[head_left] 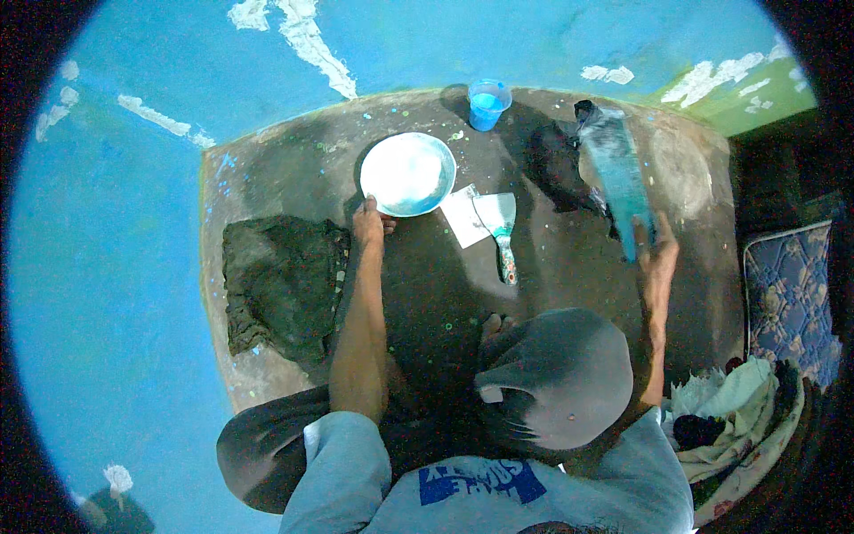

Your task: The person pours blue liquid from a cup into a white bowl containing white powder, then uses a putty knife to scrape the sides and mix the contents into a paste. The person continues to stir the mixture thoroughly.

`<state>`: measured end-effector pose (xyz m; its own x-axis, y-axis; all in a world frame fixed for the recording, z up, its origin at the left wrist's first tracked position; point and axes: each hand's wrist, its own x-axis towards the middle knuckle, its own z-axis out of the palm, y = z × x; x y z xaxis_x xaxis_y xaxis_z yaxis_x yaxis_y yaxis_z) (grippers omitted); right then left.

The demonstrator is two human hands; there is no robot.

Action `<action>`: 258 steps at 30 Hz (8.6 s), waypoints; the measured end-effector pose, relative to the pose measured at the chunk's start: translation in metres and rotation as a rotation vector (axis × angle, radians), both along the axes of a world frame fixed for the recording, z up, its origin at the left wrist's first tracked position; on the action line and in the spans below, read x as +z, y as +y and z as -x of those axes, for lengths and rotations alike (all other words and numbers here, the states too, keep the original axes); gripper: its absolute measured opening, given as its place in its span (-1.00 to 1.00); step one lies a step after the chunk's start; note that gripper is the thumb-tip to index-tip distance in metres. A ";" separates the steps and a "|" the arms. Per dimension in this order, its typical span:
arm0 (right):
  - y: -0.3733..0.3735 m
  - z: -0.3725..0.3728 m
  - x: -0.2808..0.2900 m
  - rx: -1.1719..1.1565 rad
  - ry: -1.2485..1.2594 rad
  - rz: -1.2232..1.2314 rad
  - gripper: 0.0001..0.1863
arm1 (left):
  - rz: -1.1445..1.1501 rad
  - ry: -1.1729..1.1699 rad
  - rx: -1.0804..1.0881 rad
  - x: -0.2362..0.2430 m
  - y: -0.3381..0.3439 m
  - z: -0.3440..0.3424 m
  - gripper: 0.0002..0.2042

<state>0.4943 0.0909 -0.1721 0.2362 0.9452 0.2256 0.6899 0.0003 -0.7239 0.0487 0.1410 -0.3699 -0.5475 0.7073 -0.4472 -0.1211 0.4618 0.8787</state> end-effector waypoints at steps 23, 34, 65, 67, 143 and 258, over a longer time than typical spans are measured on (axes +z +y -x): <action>0.133 -0.051 -0.135 0.060 0.401 0.368 -0.71 | -0.031 0.012 -0.053 0.004 -0.006 0.002 -0.57; 0.102 -0.052 -0.133 0.002 0.594 0.316 -0.67 | 0.006 -0.016 -0.023 0.005 -0.005 0.003 -0.55; 0.035 -0.060 -0.072 -0.113 0.674 0.265 -0.60 | -0.047 -0.038 -0.057 -0.008 -0.003 0.001 -0.50; 0.033 -0.072 -0.077 -0.127 0.668 0.248 -0.59 | -0.020 -0.027 -0.068 -0.009 0.000 -0.001 -0.53; 0.096 0.201 -0.108 0.505 0.464 0.756 -0.68 | -0.426 0.638 -0.415 0.003 0.066 0.063 -0.71; 0.181 0.216 -0.028 1.266 -1.195 0.022 -0.46 | 0.151 0.825 -1.030 0.149 0.084 0.228 -0.81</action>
<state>0.2779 0.2716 -0.2002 -0.8628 0.4032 -0.3049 0.3802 0.9151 0.1344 -0.1792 0.2247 -0.2210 0.0582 0.9330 -0.3551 0.8815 0.1190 0.4570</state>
